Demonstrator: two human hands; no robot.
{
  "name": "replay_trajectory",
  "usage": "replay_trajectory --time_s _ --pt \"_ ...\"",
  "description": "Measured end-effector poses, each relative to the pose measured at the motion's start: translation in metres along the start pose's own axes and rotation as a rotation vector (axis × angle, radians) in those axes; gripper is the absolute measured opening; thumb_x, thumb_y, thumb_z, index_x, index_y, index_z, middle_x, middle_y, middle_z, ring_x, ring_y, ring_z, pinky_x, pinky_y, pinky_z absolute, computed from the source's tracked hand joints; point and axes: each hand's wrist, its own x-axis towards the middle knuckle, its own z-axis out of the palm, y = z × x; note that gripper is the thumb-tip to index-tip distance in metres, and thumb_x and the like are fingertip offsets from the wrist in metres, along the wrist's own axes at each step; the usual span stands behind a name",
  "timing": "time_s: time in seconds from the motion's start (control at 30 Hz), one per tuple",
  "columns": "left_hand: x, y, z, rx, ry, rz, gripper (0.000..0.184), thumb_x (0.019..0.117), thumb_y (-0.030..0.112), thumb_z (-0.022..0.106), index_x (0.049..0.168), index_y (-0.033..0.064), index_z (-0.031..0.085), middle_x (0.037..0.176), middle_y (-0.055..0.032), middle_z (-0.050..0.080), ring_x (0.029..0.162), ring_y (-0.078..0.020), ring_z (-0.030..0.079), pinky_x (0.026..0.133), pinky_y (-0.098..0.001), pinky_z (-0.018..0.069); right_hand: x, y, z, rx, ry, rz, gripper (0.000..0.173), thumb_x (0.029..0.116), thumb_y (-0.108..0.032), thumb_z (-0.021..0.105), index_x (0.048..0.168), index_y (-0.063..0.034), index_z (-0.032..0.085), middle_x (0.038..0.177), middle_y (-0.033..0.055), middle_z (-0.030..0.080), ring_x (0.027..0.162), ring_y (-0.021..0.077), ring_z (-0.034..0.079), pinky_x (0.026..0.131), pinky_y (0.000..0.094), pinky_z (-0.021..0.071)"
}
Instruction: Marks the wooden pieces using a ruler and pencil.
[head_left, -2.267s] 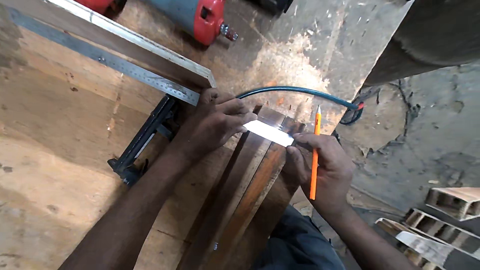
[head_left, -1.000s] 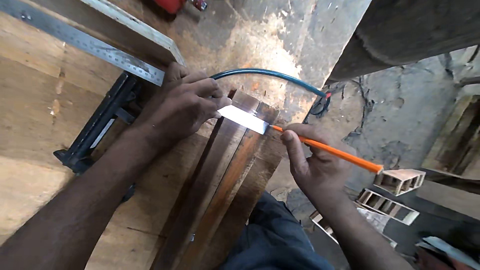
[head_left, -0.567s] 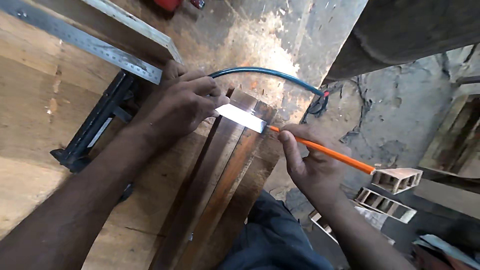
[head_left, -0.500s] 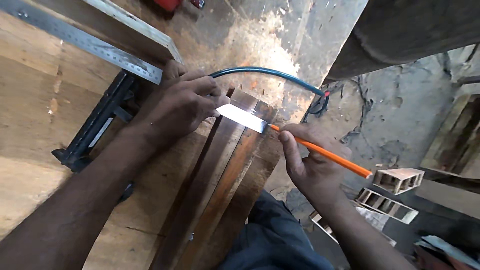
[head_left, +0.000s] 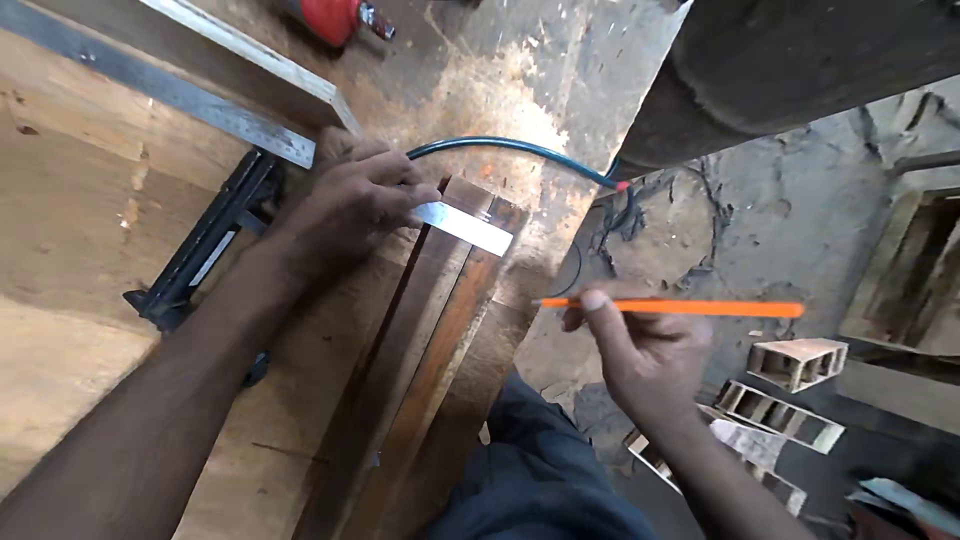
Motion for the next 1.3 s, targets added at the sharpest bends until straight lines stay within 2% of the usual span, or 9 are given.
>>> replay_trajectory --time_s 0.13,0.27,0.37,0.57,0.73,0.93,1.03,1.17,1.3 --pt "-0.012 0.026 -0.031 0.008 0.114 0.043 0.029 0.1043 0.030 0.059 0.127 0.0202 0.073 0.120 -0.0085 0.071 0.112 -0.0278 0.064 0.099 -0.0549 0.0396 -0.044 -0.005 -0.015 -0.036 -0.047 0.038 0.015 0.1011 -0.020 0.064 0.099 -0.0084 0.073 0.091 0.0009 0.075 0.075 0.0127 0.072 0.067 0.0318 0.0644" --pt "-0.050 0.074 -0.059 0.024 0.123 0.058 0.026 0.1022 0.024 0.062 0.126 0.0200 0.073 0.119 -0.0076 0.071 0.109 -0.0262 0.064 0.096 -0.0530 0.0411 -0.084 -0.010 -0.018 0.033 -0.049 0.103 0.015 0.1009 -0.019 0.064 0.100 -0.0077 0.074 0.089 0.0038 0.075 0.073 0.0163 0.072 0.066 0.0341 0.0648" --pt "-0.090 0.117 -0.068 0.047 0.102 0.013 0.026 0.1028 0.025 0.062 0.126 0.0206 0.074 0.119 -0.0053 0.070 0.109 -0.0238 0.064 0.094 -0.0504 0.0439 -0.104 -0.020 -0.018 0.063 -0.061 0.097 0.014 0.1011 -0.018 0.064 0.101 -0.0090 0.074 0.090 0.0027 0.075 0.073 0.0148 0.072 0.067 0.0322 0.0642" --pt "-0.183 0.194 -0.063 0.134 0.040 -0.066 0.029 0.1043 0.023 0.056 0.129 0.0264 0.071 0.121 -0.0005 0.070 0.113 -0.0205 0.064 0.094 -0.0481 0.0467 -0.134 -0.034 -0.019 0.074 -0.061 0.038 0.014 0.1008 -0.018 0.063 0.101 -0.0088 0.075 0.088 0.0027 0.075 0.071 0.0142 0.072 0.065 0.0309 0.0636" --pt "-0.263 0.237 -0.037 0.185 -0.030 -0.122 0.030 0.1050 0.024 0.052 0.128 0.0282 0.071 0.118 0.0013 0.070 0.107 -0.0213 0.066 0.089 -0.0473 0.0517 -0.175 -0.048 -0.020 0.081 -0.097 -0.010 0.015 0.1013 -0.018 0.063 0.101 -0.0087 0.075 0.089 0.0037 0.075 0.072 0.0154 0.072 0.066 0.0319 0.0640" --pt "-0.339 0.268 -0.002 0.178 -0.107 -0.167 0.030 0.1037 0.025 0.056 0.129 0.0269 0.072 0.121 0.0009 0.070 0.110 -0.0219 0.067 0.094 -0.0505 0.0505 -0.267 -0.063 -0.038 0.010 -0.079 -0.023 0.016 0.1022 -0.019 0.061 0.101 -0.0091 0.074 0.091 0.0028 0.075 0.074 0.0147 0.072 0.068 0.0319 0.0640" --pt "-0.365 0.270 0.007 0.174 -0.122 -0.192 0.028 0.1014 0.022 0.060 0.126 0.0286 0.073 0.117 0.0023 0.070 0.108 -0.0217 0.066 0.092 -0.0494 0.0520 -0.304 -0.073 -0.048 0.000 -0.044 -0.013 0.019 0.1034 -0.016 0.059 0.100 -0.0046 0.074 0.088 0.0039 0.075 0.072 0.0143 0.071 0.066 0.0310 0.0634" --pt "-0.396 0.267 0.017 0.212 -0.141 -0.161 0.028 0.0975 0.019 0.068 0.124 0.0260 0.074 0.114 -0.0002 0.071 0.104 -0.0237 0.068 0.088 -0.0502 0.0534 -0.350 -0.085 -0.050 -0.025 0.034 0.005 0.018 0.1030 -0.016 0.059 0.102 -0.0050 0.074 0.089 0.0033 0.075 0.072 0.0132 0.072 0.065 0.0289 0.0633" --pt "-0.416 0.249 0.026 0.173 -0.130 -0.155 0.026 0.1023 0.029 0.061 0.126 0.0273 0.072 0.116 0.0000 0.071 0.108 -0.0236 0.067 0.089 -0.0522 0.0528 -0.378 -0.102 -0.030 -0.032 0.117 0.031 0.018 0.1028 -0.016 0.060 0.103 -0.0050 0.074 0.088 0.0028 0.076 0.072 0.0132 0.072 0.066 0.0285 0.0634"
